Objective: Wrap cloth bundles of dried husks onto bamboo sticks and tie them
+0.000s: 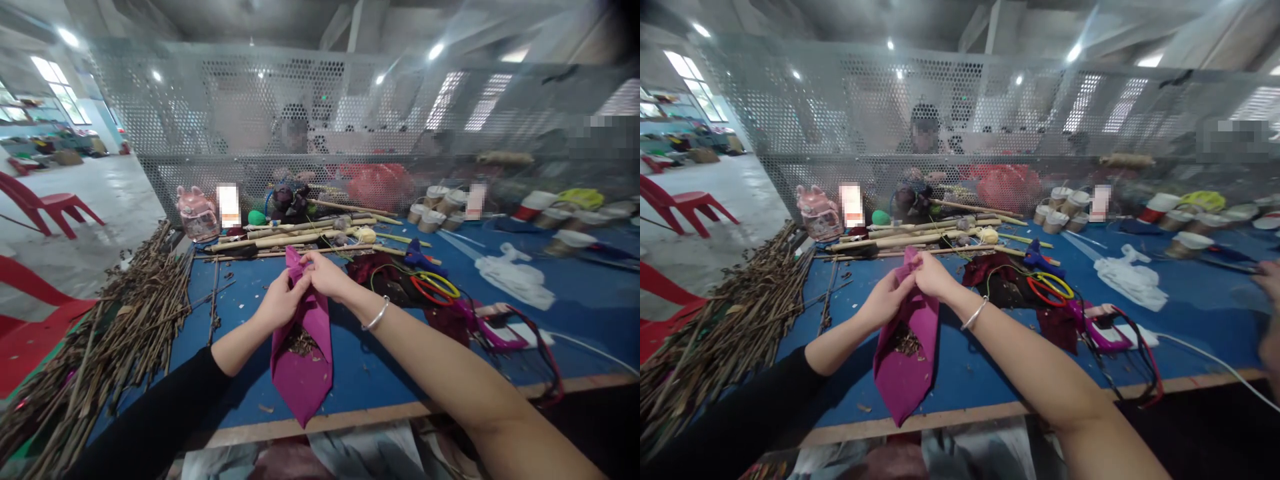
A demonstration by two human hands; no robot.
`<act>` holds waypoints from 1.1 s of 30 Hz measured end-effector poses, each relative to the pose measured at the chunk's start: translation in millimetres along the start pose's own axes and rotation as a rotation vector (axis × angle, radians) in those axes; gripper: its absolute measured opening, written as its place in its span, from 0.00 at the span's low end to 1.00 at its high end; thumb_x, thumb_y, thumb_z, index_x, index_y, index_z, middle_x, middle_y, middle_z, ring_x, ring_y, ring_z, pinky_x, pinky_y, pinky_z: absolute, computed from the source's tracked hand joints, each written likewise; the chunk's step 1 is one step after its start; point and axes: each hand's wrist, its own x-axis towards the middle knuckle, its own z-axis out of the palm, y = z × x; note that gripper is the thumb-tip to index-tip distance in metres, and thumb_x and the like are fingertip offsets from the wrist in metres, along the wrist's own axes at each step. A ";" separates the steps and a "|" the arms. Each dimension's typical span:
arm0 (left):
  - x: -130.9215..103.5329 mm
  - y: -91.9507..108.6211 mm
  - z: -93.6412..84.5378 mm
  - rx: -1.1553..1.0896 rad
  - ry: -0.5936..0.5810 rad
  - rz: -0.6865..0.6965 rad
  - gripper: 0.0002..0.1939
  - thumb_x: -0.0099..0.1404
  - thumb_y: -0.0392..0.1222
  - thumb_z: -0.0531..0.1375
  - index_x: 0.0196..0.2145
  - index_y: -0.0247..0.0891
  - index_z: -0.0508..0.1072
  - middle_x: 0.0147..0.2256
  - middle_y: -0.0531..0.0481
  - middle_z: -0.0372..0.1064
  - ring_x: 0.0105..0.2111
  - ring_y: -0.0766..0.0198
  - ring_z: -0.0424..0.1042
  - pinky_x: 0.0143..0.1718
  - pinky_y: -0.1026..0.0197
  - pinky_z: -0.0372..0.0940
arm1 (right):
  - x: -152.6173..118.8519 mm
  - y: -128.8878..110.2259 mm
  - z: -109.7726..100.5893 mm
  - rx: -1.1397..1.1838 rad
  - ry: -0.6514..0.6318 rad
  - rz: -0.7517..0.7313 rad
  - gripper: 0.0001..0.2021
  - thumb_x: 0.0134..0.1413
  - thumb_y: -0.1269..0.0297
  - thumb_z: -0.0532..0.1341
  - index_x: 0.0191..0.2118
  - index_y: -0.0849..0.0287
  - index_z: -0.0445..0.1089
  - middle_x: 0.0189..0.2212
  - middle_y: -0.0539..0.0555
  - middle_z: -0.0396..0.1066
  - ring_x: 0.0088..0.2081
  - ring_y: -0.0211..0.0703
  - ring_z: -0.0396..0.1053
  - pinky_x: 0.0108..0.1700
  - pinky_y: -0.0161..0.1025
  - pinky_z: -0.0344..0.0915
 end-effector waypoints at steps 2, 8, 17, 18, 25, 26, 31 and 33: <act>1.7 0.1 -3.4 0.112 -0.054 0.010 0.24 0.55 0.50 0.64 0.46 0.34 0.67 0.41 0.43 0.74 0.40 0.54 0.72 0.41 0.56 0.65 | 1.9 1.3 -1.6 0.013 -0.022 0.005 0.11 0.45 0.78 0.53 0.36 0.58 0.56 0.17 0.41 0.58 0.17 0.32 0.55 0.21 0.30 0.53; 6.8 -1.9 -2.2 0.343 0.018 0.076 0.11 0.53 0.30 0.59 0.36 0.36 0.71 0.35 0.48 0.74 0.36 0.59 0.72 0.37 0.60 0.63 | -44.2 4.6 -16.6 -0.168 0.059 -0.172 0.16 0.47 0.73 0.55 0.45 0.58 0.56 0.30 0.50 0.67 0.29 0.39 0.65 0.34 0.38 0.63; 14.4 -8.1 -4.7 0.238 0.043 0.035 0.20 0.53 0.31 0.59 0.45 0.37 0.73 0.41 0.46 0.76 0.41 0.57 0.73 0.44 0.59 0.64 | -132.0 47.1 -3.0 -1.044 -0.433 -0.834 0.10 0.55 0.70 0.55 0.41 0.55 0.70 0.45 0.58 0.67 0.40 0.46 0.62 0.37 0.40 0.59; 15.0 -9.8 -5.5 0.203 0.016 0.034 0.19 0.53 0.32 0.59 0.45 0.37 0.74 0.41 0.46 0.76 0.41 0.57 0.73 0.44 0.59 0.64 | -124.4 49.6 0.2 -1.041 -0.389 -0.854 0.08 0.57 0.70 0.53 0.37 0.56 0.70 0.43 0.58 0.68 0.39 0.45 0.62 0.36 0.39 0.58; 7.9 -7.9 -16.6 0.070 -0.153 0.013 0.14 0.59 0.35 0.54 0.40 0.34 0.76 0.37 0.46 0.77 0.36 0.59 0.73 0.40 0.59 0.64 | -59.2 41.7 5.6 -0.628 0.085 -0.551 0.10 0.54 0.75 0.49 0.35 0.58 0.65 0.30 0.54 0.70 0.33 0.42 0.65 0.36 0.35 0.57; 5.0 -4.9 -20.0 0.066 -0.179 0.011 0.15 0.60 0.35 0.53 0.40 0.34 0.76 0.38 0.46 0.76 0.37 0.59 0.72 0.41 0.59 0.64 | -53.6 40.8 5.7 -0.580 0.102 -0.493 0.09 0.53 0.75 0.49 0.34 0.58 0.65 0.29 0.53 0.69 0.31 0.41 0.65 0.35 0.35 0.57; -14.6 3.0 -34.2 0.123 -0.375 0.066 0.19 0.65 0.48 0.52 0.47 0.35 0.72 0.42 0.46 0.73 0.40 0.56 0.70 0.42 0.58 0.63 | -42.9 46.2 8.1 -0.373 0.127 -0.366 0.05 0.51 0.74 0.52 0.31 0.58 0.63 0.26 0.50 0.68 0.27 0.39 0.63 0.31 0.33 0.55; -22.7 -2.2 -33.0 0.178 -0.390 0.133 0.25 0.57 0.47 0.62 0.51 0.36 0.69 0.44 0.46 0.73 0.40 0.55 0.70 0.41 0.58 0.63 | -44.5 48.1 7.2 -0.302 0.116 -0.363 0.04 0.51 0.72 0.53 0.30 0.59 0.64 0.25 0.50 0.68 0.28 0.38 0.62 0.32 0.33 0.55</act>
